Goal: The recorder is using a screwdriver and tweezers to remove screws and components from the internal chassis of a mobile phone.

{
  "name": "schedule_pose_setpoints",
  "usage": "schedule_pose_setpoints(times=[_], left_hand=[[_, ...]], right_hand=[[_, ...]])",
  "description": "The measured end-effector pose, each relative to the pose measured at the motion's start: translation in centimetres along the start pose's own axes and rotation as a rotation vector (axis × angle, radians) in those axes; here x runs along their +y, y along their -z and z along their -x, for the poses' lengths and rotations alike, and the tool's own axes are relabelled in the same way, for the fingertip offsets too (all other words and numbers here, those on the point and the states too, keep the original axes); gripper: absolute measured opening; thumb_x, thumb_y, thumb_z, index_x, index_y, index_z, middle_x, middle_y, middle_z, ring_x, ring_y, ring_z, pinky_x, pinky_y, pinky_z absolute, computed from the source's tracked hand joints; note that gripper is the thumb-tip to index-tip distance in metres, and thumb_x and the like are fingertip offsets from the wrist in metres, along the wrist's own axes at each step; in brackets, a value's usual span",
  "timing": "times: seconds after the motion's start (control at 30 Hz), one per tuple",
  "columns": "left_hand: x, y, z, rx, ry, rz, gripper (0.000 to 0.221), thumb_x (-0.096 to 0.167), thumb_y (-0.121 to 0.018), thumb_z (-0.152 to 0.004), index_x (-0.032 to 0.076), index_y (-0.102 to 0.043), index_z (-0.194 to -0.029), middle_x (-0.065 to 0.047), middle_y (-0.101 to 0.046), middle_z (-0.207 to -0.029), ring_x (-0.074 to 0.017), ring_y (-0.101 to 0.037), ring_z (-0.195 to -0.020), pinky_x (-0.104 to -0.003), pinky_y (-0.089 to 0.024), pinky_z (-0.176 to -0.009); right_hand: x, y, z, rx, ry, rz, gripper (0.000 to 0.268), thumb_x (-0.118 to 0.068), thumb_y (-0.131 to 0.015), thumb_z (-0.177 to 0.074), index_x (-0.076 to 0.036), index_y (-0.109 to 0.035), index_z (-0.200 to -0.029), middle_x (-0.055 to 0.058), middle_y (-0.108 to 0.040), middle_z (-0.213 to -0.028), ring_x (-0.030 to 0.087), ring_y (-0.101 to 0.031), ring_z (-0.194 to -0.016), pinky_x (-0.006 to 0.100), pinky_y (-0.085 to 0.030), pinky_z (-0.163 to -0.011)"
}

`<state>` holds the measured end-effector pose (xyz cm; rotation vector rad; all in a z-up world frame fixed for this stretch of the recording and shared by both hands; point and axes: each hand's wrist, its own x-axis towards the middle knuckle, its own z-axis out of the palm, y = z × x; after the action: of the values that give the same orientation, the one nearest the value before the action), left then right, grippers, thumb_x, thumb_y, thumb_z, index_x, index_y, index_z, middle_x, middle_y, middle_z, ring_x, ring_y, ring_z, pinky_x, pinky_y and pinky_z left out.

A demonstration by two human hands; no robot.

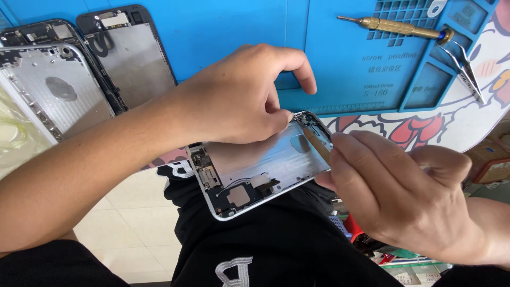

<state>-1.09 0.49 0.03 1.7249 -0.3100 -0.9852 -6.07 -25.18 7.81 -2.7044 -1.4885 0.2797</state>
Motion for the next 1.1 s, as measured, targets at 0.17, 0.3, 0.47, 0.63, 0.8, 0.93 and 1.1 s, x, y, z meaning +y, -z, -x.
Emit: schedule_pose_setpoints(times=[0.17,0.3,0.47,0.63,0.8,0.93,1.1], left_hand=[[0.8,0.2,-0.2,-0.031,0.105,-0.036,0.034,0.006,-0.070,-0.082,0.011,-0.067,-0.115,-0.005,-0.075,-0.084,-0.0097,-0.078,-0.074,-0.029,-0.061,-0.062],[0.5,0.2,0.0,-0.003,0.028,-0.016,0.032,0.005,-0.070,-0.081,0.008,-0.067,-0.113,-0.005,-0.075,-0.091,-0.0100,-0.077,-0.074,-0.029,-0.060,-0.061],[-0.1,0.0,0.1,0.004,-0.021,0.014,0.033,0.006,-0.070,-0.082,0.008,-0.066,-0.115,-0.003,-0.074,-0.097,-0.0095,-0.076,-0.076,-0.028,-0.059,-0.062],[1.3,0.4,0.1,-0.036,0.142,0.020,0.036,0.006,-0.069,-0.081,0.010,-0.067,-0.117,-0.005,-0.074,-0.080,-0.0094,-0.077,-0.074,-0.029,-0.058,-0.061],[1.0,0.4,0.2,-0.039,0.133,0.013,0.036,0.007,-0.069,-0.082,0.011,-0.066,-0.117,-0.005,-0.073,-0.079,-0.0096,-0.075,-0.073,-0.029,-0.057,-0.060],[1.2,0.3,0.3,-0.029,0.134,-0.001,0.036,0.009,-0.071,-0.082,0.011,-0.066,-0.118,-0.005,-0.072,-0.079,-0.0100,-0.075,-0.072,-0.030,-0.056,-0.059],[1.4,0.4,0.2,-0.046,0.157,-0.013,0.038,0.007,-0.071,-0.081,0.012,-0.065,-0.118,-0.005,-0.074,-0.078,-0.0108,-0.075,-0.071,-0.030,-0.056,-0.059]], right_hand=[[1.0,0.6,-1.0,-0.031,-0.011,-0.041,0.028,-0.034,-0.071,-0.092,-0.011,-0.068,-0.107,0.002,-0.074,-0.118,0.015,-0.069,-0.102,0.042,-0.029,-0.083],[1.0,0.4,-0.5,-0.021,0.183,-0.026,0.033,-0.017,-0.074,-0.085,-0.012,-0.072,-0.118,-0.004,-0.071,-0.110,0.012,-0.065,-0.090,0.033,-0.041,-0.077],[1.5,0.7,-0.9,-0.122,0.178,-0.147,0.039,-0.013,-0.070,-0.086,-0.003,-0.069,-0.124,-0.001,-0.062,-0.094,0.015,-0.060,-0.085,0.031,-0.052,-0.070],[1.4,0.9,-1.9,-0.164,0.267,-0.142,0.042,-0.014,-0.068,-0.086,-0.001,-0.068,-0.125,-0.002,-0.057,-0.088,0.016,-0.060,-0.083,0.033,-0.053,-0.069],[0.8,1.6,-2.5,-0.128,0.151,-0.071,0.031,-0.015,-0.067,-0.085,-0.003,-0.067,-0.113,0.000,-0.065,-0.095,0.015,-0.065,-0.086,0.027,-0.054,-0.070],[0.7,1.7,-2.3,-0.158,0.128,-0.081,0.026,-0.015,-0.067,-0.086,-0.004,-0.067,-0.109,0.000,-0.065,-0.089,0.015,-0.065,-0.081,0.027,-0.054,-0.067],[1.0,1.1,-0.8,-0.353,0.041,0.108,0.038,-0.046,-0.058,-0.102,-0.010,-0.066,-0.102,-0.004,-0.061,-0.077,0.015,-0.065,-0.075,0.031,-0.053,-0.063]])
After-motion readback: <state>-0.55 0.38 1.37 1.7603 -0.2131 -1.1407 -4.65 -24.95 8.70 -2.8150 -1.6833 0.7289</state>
